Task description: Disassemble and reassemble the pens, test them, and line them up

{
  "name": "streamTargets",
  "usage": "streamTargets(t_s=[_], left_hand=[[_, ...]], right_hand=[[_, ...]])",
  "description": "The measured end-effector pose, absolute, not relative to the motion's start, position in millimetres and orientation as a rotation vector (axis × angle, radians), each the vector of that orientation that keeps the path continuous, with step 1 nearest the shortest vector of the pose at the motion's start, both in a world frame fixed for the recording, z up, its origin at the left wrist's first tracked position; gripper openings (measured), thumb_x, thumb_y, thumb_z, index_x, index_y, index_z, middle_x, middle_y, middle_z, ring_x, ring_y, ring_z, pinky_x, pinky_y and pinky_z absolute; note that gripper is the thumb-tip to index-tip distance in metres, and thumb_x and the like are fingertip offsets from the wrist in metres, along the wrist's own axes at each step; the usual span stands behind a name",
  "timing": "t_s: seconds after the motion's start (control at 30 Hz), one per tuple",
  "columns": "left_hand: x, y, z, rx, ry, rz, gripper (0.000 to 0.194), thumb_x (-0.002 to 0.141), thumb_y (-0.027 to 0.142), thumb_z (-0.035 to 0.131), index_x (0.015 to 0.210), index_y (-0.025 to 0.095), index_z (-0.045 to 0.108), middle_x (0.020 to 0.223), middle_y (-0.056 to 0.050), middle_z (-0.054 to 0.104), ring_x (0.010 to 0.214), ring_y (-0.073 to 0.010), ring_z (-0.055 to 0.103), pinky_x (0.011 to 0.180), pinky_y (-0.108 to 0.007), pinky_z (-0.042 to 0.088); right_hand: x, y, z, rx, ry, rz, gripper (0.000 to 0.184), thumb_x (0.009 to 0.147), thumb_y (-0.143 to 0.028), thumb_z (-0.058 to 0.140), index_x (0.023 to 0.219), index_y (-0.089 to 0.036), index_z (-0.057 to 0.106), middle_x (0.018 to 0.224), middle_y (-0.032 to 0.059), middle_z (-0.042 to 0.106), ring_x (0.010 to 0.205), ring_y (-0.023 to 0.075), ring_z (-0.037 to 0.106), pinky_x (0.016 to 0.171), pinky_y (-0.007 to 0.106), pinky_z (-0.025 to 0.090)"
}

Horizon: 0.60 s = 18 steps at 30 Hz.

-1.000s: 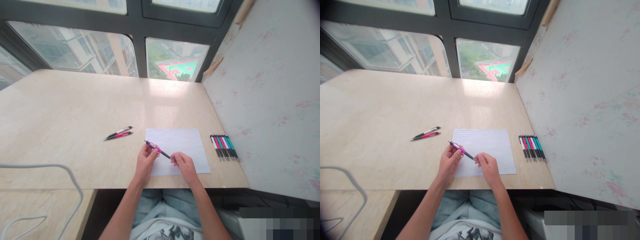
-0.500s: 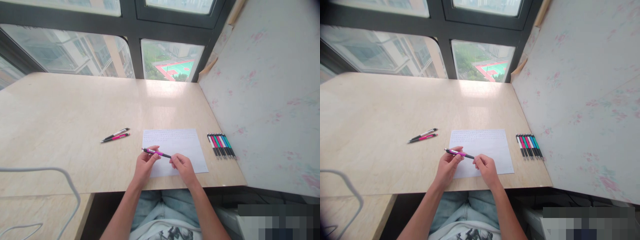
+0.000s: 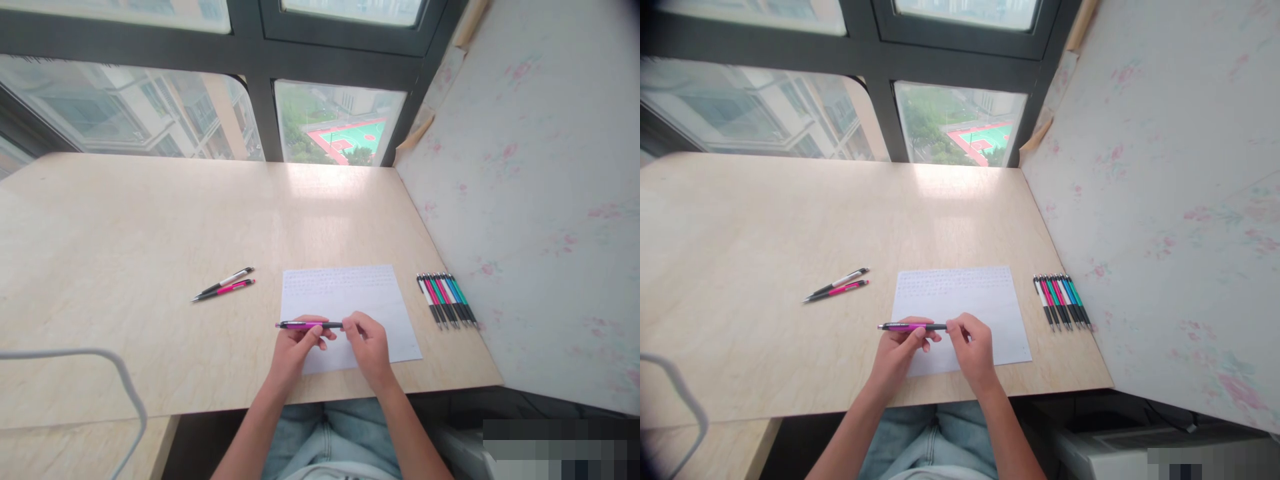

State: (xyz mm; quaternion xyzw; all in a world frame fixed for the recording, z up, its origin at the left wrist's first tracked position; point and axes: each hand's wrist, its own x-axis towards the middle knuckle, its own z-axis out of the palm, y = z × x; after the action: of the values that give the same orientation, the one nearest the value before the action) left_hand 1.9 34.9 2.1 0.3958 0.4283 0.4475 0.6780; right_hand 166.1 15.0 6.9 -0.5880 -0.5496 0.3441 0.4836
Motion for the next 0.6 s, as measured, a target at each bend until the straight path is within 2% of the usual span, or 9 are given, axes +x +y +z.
streamTargets(t_s=[0.17, 0.27, 0.33, 0.43, 0.5, 0.6], left_hand=[[1.3, 37.4, 2.3, 0.854, 1.025, 1.042, 0.026, 0.081, 0.040, 0.071, 0.091, 0.015, 0.072, 0.075, -0.010, 0.074, 0.062, -0.0170, 0.062, 0.062, -0.029, 0.049], [1.7, 37.6, 5.0, 0.840, 1.030, 1.041, 0.027, 0.081, 0.040, 0.071, 0.091, 0.016, 0.072, 0.075, -0.009, 0.074, 0.062, -0.0173, 0.062, 0.062, -0.029, 0.049], [2.0, 37.5, 6.0, 0.849, 1.025, 1.038, 0.026, 0.081, 0.039, 0.071, 0.092, 0.016, 0.072, 0.076, -0.009, 0.074, 0.063, -0.0177, 0.063, 0.063, -0.030, 0.050], [2.1, 37.3, 5.7, 0.876, 1.026, 1.028, 0.026, 0.081, 0.039, 0.071, 0.093, 0.016, 0.072, 0.076, -0.009, 0.074, 0.065, -0.0183, 0.064, 0.064, -0.030, 0.050], [1.9, 37.3, 4.8, 0.885, 1.035, 1.029, 0.026, 0.082, 0.039, 0.070, 0.093, 0.016, 0.072, 0.076, -0.009, 0.074, 0.065, -0.0184, 0.064, 0.064, -0.030, 0.050], [1.4, 37.4, 3.6, 0.883, 1.039, 1.035, 0.025, 0.083, 0.038, 0.070, 0.095, 0.016, 0.071, 0.078, -0.009, 0.074, 0.066, -0.0179, 0.064, 0.066, -0.030, 0.050]], right_hand=[[162.9, 16.4, 7.4, -1.341, -1.298, 0.859, 0.014, 0.089, -0.033, 0.059, 0.089, -0.021, 0.066, 0.083, 0.0045, 0.065, 0.077, 0.0178, 0.061, 0.061, 0.026, 0.048], [164.8, 17.4, 6.9, -1.320, -1.242, 0.924, 0.019, 0.087, -0.034, 0.062, 0.100, -0.021, 0.063, 0.087, 0.0048, 0.066, 0.080, 0.0185, 0.062, 0.061, 0.026, 0.049], [167.5, 18.8, 7.1, -1.341, -1.247, 0.965, 0.019, 0.092, -0.036, 0.055, 0.090, -0.020, 0.063, 0.078, 0.0031, 0.065, 0.073, 0.0170, 0.061, 0.061, 0.026, 0.048], [172.5, 20.9, 8.0, -1.403, -1.322, 0.984, 0.037, 0.097, -0.037, 0.047, 0.067, -0.019, 0.060, 0.062, 0.0006, 0.060, 0.061, 0.0146, 0.057, 0.059, 0.026, 0.045], [175.4, 21.5, 9.0, -1.412, -1.365, 0.963, 0.031, 0.094, -0.035, 0.051, 0.069, -0.019, 0.062, 0.066, 0.0011, 0.063, 0.064, 0.0152, 0.059, 0.061, 0.026, 0.046], [178.1, 21.0, 10.9, -1.368, -1.385, 0.935, 0.013, 0.090, -0.030, 0.058, 0.085, -0.021, 0.066, 0.083, 0.0040, 0.068, 0.078, 0.0178, 0.063, 0.064, 0.027, 0.049]])
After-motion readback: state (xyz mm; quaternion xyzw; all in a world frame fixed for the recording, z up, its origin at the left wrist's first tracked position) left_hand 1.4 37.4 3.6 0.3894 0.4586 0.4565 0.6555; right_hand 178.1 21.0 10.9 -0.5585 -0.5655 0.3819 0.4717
